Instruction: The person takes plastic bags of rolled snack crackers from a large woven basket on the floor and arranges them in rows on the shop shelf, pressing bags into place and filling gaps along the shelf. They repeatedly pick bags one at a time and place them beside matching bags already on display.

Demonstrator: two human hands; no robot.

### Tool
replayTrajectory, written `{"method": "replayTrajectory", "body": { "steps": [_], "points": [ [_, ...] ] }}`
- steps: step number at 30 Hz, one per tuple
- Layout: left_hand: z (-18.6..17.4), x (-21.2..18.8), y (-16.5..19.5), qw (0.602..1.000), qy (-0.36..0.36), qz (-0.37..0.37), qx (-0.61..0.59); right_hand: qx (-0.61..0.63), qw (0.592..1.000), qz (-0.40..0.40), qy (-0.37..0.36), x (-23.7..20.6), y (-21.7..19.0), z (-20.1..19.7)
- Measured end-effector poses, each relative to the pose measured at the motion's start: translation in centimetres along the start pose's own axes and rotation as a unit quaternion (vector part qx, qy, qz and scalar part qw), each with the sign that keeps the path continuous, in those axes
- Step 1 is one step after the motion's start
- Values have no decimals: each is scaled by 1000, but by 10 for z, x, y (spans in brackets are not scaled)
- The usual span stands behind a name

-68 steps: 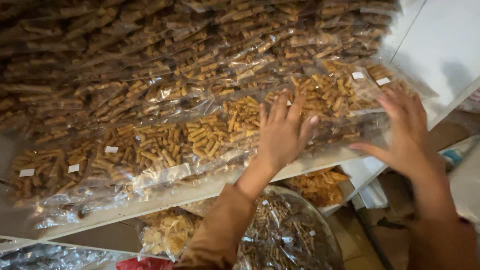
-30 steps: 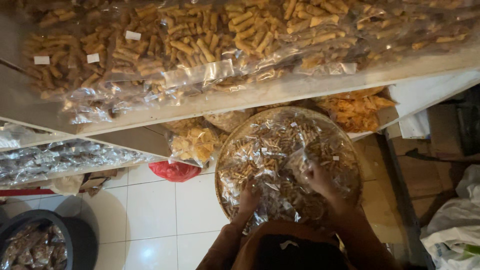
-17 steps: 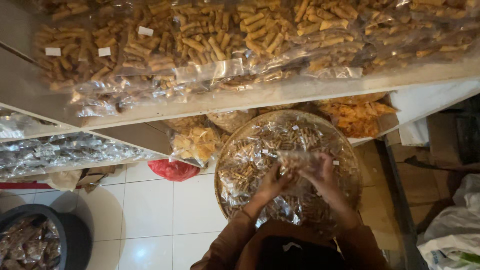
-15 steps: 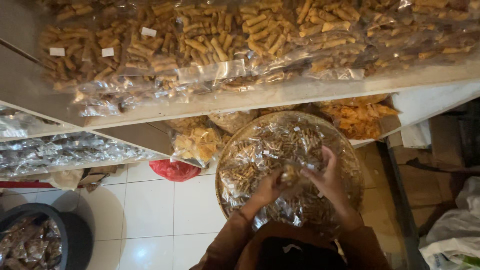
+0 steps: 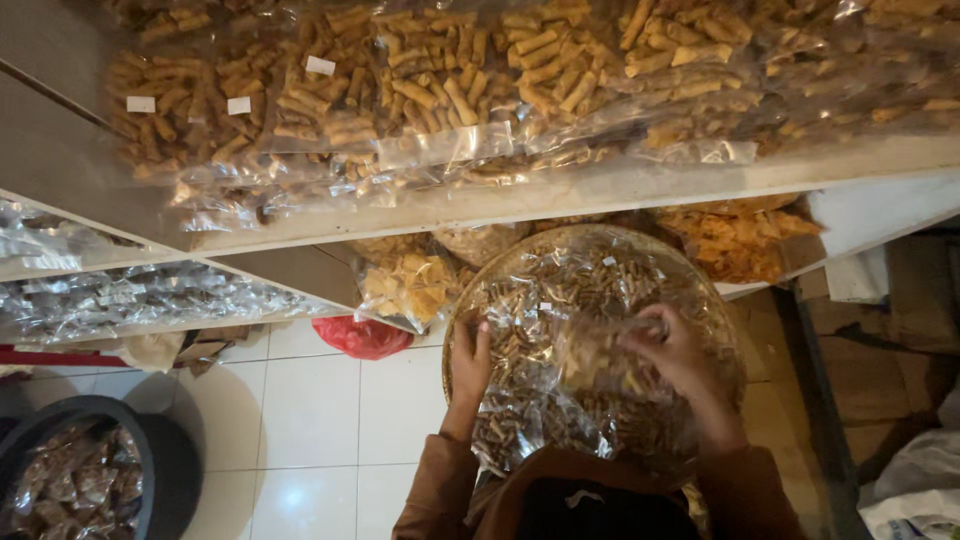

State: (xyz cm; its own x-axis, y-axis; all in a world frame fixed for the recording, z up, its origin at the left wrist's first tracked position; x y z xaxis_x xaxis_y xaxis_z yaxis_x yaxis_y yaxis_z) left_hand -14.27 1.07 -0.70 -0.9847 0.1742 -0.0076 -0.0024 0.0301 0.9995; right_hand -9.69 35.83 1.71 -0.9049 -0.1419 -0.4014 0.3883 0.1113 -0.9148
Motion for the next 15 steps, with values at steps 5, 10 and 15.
{"method": "replayTrajectory", "body": {
  "steps": [5,10,15],
  "points": [
    [77,-37,-58,904,-139,-234,-330,-152,971,-69,171,10,-42,12],
    [96,-31,-49,826,-87,-198,-521,-2,995,-97,-3,42,-21,120],
    [-29,-22,-59,930,86,-135,-330,-152,973,-165,49,65,-35,123]
  ]
}}
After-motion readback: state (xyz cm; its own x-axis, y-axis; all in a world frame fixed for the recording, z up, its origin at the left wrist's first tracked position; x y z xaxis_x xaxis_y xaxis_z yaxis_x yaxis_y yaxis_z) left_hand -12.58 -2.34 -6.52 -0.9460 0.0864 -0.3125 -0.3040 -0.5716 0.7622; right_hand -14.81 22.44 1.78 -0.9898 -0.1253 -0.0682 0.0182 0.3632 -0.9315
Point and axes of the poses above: each hand's wrist, its own x-axis towards the middle knuckle, its own z-axis out of the palm, y = z × x, the point moved 10 cm from there along x, towards the middle knuckle, and after that the axes turned 13 degrees about -y, right-handed, at the moved point
